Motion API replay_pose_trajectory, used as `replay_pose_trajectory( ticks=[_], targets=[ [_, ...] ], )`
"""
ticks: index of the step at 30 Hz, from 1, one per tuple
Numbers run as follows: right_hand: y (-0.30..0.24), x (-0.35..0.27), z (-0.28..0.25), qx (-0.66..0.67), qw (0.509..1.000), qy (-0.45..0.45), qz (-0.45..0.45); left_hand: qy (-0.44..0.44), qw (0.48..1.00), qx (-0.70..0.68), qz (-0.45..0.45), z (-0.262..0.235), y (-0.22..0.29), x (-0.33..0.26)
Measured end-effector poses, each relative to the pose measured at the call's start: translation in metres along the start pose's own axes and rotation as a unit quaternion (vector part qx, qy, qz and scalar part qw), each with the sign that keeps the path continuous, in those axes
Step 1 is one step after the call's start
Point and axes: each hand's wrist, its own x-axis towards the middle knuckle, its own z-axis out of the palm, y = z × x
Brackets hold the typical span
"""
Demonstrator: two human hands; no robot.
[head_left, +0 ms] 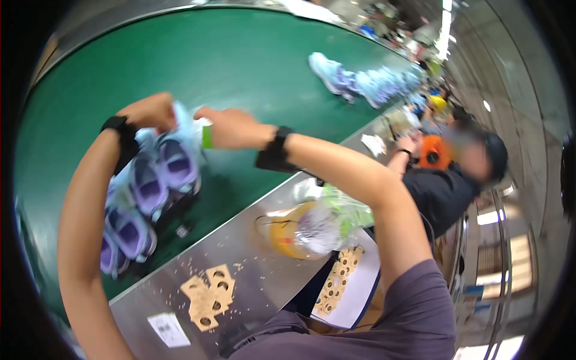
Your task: The person attaches small circular stickers to the tongue of light blue and purple sneakers on a green conveyor belt. They peel stickers from a sheet, place them on the shoes, and then move the shoes down the line. The person also handles plastic bags and other packaging materials.
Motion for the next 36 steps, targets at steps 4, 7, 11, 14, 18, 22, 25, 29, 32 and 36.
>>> replay_pose_trajectory(
  ticks=[4,7,11,14,18,22,25,29,32,36],
  targets=[
    [0.011,0.025,0.029,0.044,0.999,0.022,0.007,-0.073,0.991,0.040,-0.106,-0.003,0.006,0.002],
    [0.002,0.036,0.036,0.149,0.983,0.100,0.031,-0.100,0.982,0.058,-0.148,-0.005,0.016,-0.001],
    [-0.016,0.038,0.044,0.188,0.973,0.116,0.062,-0.119,0.976,0.036,-0.177,-0.009,0.012,-0.008],
    [-0.019,0.046,0.059,0.176,0.969,0.148,0.091,-0.119,0.980,0.049,-0.150,-0.012,0.012,-0.010],
    [-0.026,0.045,0.056,0.162,0.976,0.142,0.023,-0.040,0.997,0.002,-0.070,-0.008,0.001,-0.028],
    [-0.027,0.042,0.050,0.177,0.975,0.138,0.008,0.065,0.996,-0.043,-0.051,0.003,-0.010,-0.033],
    [-0.029,0.044,0.051,0.189,0.971,0.146,-0.015,0.117,0.992,-0.033,-0.036,0.007,-0.005,-0.035],
    [-0.029,0.053,0.058,0.244,0.959,0.143,0.007,0.157,0.987,-0.017,-0.036,0.012,0.009,-0.041],
    [-0.033,0.060,0.059,0.267,0.956,0.121,0.016,0.164,0.985,-0.020,-0.055,0.012,0.002,-0.044],
    [-0.035,0.068,0.058,0.290,0.953,0.082,0.020,0.154,0.968,-0.159,-0.118,0.013,-0.007,-0.048]
  ],
)
